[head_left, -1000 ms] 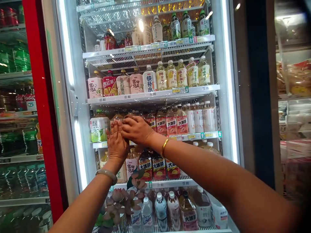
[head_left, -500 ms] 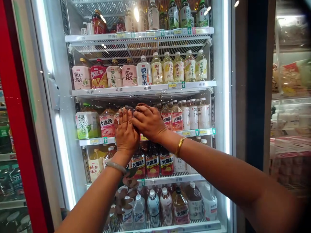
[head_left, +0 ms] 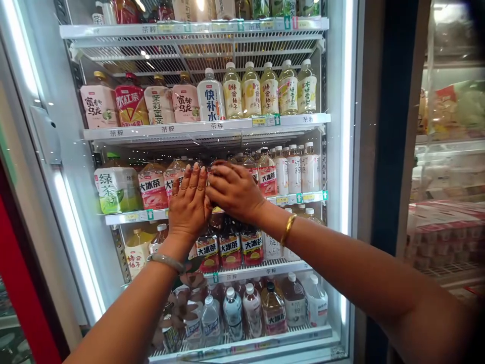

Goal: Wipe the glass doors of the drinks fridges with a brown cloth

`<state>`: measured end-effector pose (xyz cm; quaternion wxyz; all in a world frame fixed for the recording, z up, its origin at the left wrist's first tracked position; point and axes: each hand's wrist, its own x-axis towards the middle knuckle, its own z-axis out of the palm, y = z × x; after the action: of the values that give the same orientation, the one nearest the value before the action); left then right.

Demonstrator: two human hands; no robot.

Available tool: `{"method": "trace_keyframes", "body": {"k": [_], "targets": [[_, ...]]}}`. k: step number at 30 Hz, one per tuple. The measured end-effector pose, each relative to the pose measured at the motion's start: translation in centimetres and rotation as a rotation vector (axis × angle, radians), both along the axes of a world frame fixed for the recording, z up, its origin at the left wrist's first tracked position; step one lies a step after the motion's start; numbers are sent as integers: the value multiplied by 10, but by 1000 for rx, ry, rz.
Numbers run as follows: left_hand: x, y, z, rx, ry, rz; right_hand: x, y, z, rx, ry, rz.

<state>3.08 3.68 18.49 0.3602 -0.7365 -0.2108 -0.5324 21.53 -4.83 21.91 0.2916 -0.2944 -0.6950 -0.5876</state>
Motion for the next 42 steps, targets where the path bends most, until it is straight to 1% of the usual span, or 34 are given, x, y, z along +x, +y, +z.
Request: {"method": "trace_keyframes", "body": {"k": [2, 3, 4, 6, 8, 10, 11, 13, 15, 17, 19, 20, 22, 24, 26, 28, 30, 32, 33, 35, 36, 38, 40, 41, 42], "targets": [[-1, 0, 0, 4, 3, 10, 17, -7, -12, 25, -150, 11], [-1, -1, 0, 4, 2, 13, 29, -11, -15, 51, -186, 18], [0, -1, 0, 4, -1, 13, 40, -14, -15, 82, -189, 23], [1, -1, 0, 3, -8, 6, 55, -18, -8, 155, -111, 19], [4, -1, -1, 5, -24, 4, 53, -15, 4, 223, 32, -2], [5, -1, -2, 11, -39, 4, 38, -7, 12, 266, 139, -11], [5, -1, -3, 11, -44, 3, 29, -4, 13, 269, 157, -10], [3, -1, -6, 7, -41, -2, 15, 0, 6, 247, 104, 10], [-1, -1, -11, 1, -20, 1, 17, -4, -9, 206, -32, 47], [-4, -2, -16, -8, 7, 5, 35, -14, -22, 177, -165, 78], [-2, -4, -21, -22, 1, 3, 61, -24, -26, 177, -225, 87], [2, -6, -22, -32, -19, -3, 74, -29, -24, 184, -223, 83], [17, -13, -21, -61, -82, -24, 89, -32, -10, 205, -151, 56], [40, -22, -16, -86, -137, -60, 88, -29, 7, 237, 13, 24], [65, -32, -8, -96, -161, -105, 77, -23, 18, 257, 161, 2], [86, -40, -3, -86, -165, -147, 70, -21, 16, 243, 145, 1], [100, -45, -3, -64, -153, -165, 76, -26, 4, 216, 24, 10], [106, -47, -7, -29, -105, -155, 97, -38, -8, 197, -88, 21], [108, -48, -10, -12, -72, -145, 110, -45, -12, 189, -110, 20], [109, -48, -15, 6, -23, -121, 134, -56, -10, 183, -75, -6], [109, -49, -17, 9, -11, -113, 141, -59, -4, 195, 0, -24], [111, -50, -19, 13, -2, -102, 143, -57, 10, 252, 227, -49], [112, -51, -19, 24, -2, -96, 131, -49, 19, 309, 382, -52], [113, -51, -19, 29, -7, -92, 122, -44, 19, 324, 383, -44], [113, -51, -19, 31, -11, -87, 114, -40, 15, 324, 326, -30]]}}
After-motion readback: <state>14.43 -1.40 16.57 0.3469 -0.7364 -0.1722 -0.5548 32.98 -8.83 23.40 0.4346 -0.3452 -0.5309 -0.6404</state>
